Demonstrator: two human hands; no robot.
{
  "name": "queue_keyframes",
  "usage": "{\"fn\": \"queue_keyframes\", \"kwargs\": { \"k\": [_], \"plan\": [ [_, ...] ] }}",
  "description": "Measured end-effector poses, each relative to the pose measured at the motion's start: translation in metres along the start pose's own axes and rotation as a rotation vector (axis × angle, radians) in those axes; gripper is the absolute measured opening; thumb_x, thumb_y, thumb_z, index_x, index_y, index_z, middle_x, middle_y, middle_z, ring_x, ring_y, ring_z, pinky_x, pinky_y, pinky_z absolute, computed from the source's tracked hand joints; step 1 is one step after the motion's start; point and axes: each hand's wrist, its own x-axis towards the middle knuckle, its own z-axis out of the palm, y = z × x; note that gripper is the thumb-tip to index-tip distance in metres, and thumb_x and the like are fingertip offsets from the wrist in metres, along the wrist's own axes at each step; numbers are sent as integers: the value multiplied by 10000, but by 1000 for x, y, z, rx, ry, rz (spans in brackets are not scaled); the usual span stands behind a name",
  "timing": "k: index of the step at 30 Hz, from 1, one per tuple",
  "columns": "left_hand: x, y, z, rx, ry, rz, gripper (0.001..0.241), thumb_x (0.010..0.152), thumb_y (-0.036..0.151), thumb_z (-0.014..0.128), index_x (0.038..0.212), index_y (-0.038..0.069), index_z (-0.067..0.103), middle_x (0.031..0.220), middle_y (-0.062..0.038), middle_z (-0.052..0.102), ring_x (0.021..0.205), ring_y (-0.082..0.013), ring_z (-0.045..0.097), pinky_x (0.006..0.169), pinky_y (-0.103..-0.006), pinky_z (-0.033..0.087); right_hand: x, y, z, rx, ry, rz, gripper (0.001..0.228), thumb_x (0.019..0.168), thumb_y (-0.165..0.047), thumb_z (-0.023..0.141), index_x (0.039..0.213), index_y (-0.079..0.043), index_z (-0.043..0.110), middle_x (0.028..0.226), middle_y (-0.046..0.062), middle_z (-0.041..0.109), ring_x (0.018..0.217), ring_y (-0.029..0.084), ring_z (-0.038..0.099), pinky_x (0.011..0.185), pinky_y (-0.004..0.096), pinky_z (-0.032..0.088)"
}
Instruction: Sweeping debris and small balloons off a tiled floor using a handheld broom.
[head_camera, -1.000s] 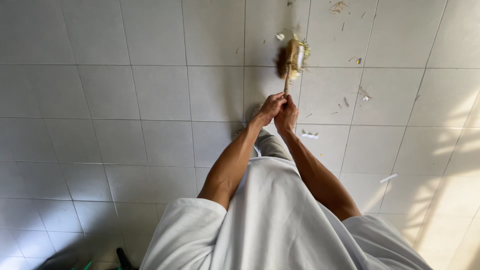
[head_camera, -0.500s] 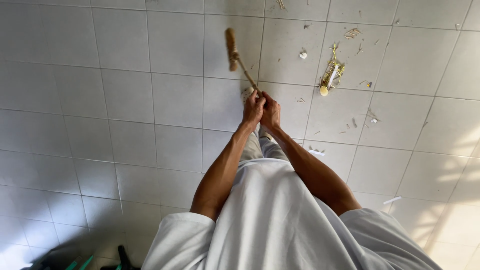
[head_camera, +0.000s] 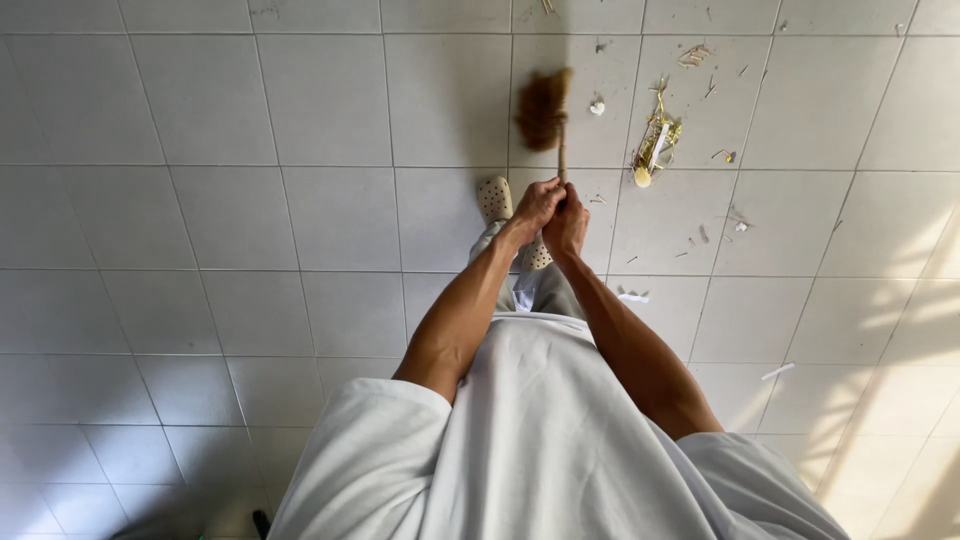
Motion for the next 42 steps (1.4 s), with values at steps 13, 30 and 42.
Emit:
{"fn": "queue_keyframes", "kwargs": {
  "k": [13,30,42],
  "plan": [
    [-36,81,-58,-78,225,157,408,923,215,583,1308,82,558,1014,-10,724,966,-125,651,876,-262,504,31,-102,25,33,-194,-137,300,972,-146,654,1244,-27,612,833,212,721,772,367,724,628,420,531],
    [139,108,-89,19,306,20,305,918,266,574,1081,36,691,1007,-133,724,907,-219,666,777,-393,569,187,-65,83,4,-180,-264,458,816,-159,761,1217,20,633,957,237,740,900,377,735,748,438,575],
    [165,245,-40,-29,48,53,313,964,223,516,1124,34,707,907,-48,671,835,-151,604,737,-333,526,256,-154,18,67,-27,-122,233,994,-152,633,1166,-32,532,790,171,725,708,298,726,606,408,526]
  ]
}}
